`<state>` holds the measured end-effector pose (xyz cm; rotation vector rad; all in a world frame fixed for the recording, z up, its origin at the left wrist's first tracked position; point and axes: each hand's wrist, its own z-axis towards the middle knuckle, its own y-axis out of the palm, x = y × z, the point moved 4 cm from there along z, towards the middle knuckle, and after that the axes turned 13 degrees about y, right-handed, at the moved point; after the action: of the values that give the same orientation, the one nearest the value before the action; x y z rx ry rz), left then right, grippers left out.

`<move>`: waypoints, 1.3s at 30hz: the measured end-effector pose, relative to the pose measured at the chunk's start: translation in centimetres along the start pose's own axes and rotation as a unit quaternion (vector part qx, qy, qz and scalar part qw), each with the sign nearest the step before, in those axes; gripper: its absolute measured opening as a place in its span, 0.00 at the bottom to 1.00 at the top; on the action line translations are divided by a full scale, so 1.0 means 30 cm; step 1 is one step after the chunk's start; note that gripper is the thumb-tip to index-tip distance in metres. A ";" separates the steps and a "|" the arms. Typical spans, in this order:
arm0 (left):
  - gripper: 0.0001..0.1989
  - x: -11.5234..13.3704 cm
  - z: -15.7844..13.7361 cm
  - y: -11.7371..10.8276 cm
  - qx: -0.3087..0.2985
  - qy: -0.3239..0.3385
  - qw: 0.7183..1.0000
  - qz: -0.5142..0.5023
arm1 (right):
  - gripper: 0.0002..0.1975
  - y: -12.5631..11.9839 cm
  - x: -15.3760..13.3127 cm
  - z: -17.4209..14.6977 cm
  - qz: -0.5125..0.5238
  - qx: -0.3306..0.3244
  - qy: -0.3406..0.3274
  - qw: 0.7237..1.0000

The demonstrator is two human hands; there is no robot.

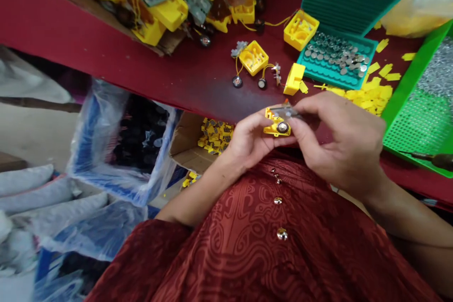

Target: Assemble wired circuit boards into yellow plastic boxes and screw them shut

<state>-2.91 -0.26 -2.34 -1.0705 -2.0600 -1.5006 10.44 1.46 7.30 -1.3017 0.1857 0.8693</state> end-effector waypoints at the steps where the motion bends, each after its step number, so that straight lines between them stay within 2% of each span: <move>1: 0.16 0.004 -0.001 -0.008 0.002 0.000 1.000 -0.009 | 0.03 0.010 -0.011 -0.011 -0.005 -0.004 -0.020 1.000; 5: 0.21 0.021 -0.015 -0.006 -0.009 -0.028 1.000 -0.002 | 0.06 0.049 -0.023 -0.050 0.013 -0.032 -0.081 0.996; 9: 0.19 0.035 -0.030 0.015 0.021 -0.029 0.999 0.035 | 0.05 0.059 -0.014 -0.068 0.029 -0.050 -0.125 0.990; 17: 0.16 0.040 -0.023 0.018 0.018 -0.026 0.998 0.049 | 0.09 0.033 0.018 -0.070 0.050 -0.118 -0.078 0.989; 20: 0.18 0.039 -0.024 0.011 0.008 -0.032 0.997 0.072 | 0.07 0.015 0.023 -0.071 0.037 -0.101 -0.074 0.992; 23: 0.20 0.037 -0.029 0.013 -0.003 -0.043 0.997 0.071 | 0.05 0.000 0.028 -0.076 0.013 -0.063 -0.097 0.993; 25: 0.21 0.040 -0.032 0.015 -0.009 -0.030 0.997 0.064 | 0.04 -0.002 0.033 -0.081 0.008 -0.058 -0.099 0.993; 28: 0.21 0.042 -0.034 0.016 -0.021 -0.019 0.998 0.063 | 0.05 -0.006 0.043 -0.085 -0.006 -0.062 -0.060 0.996; 33: 0.21 0.047 -0.048 0.028 -0.046 -0.058 0.997 0.035 | 0.05 -0.019 0.048 -0.082 -0.029 -0.070 0.033 0.997; 39: 0.24 0.052 -0.058 0.042 -0.026 -0.043 0.996 0.077 | 0.04 -0.014 0.054 -0.077 -0.043 -0.067 0.081 0.994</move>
<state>-3.16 -1.14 0.15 -1.3041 -1.9529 -1.4614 12.59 0.14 6.00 -1.4966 0.1992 0.7122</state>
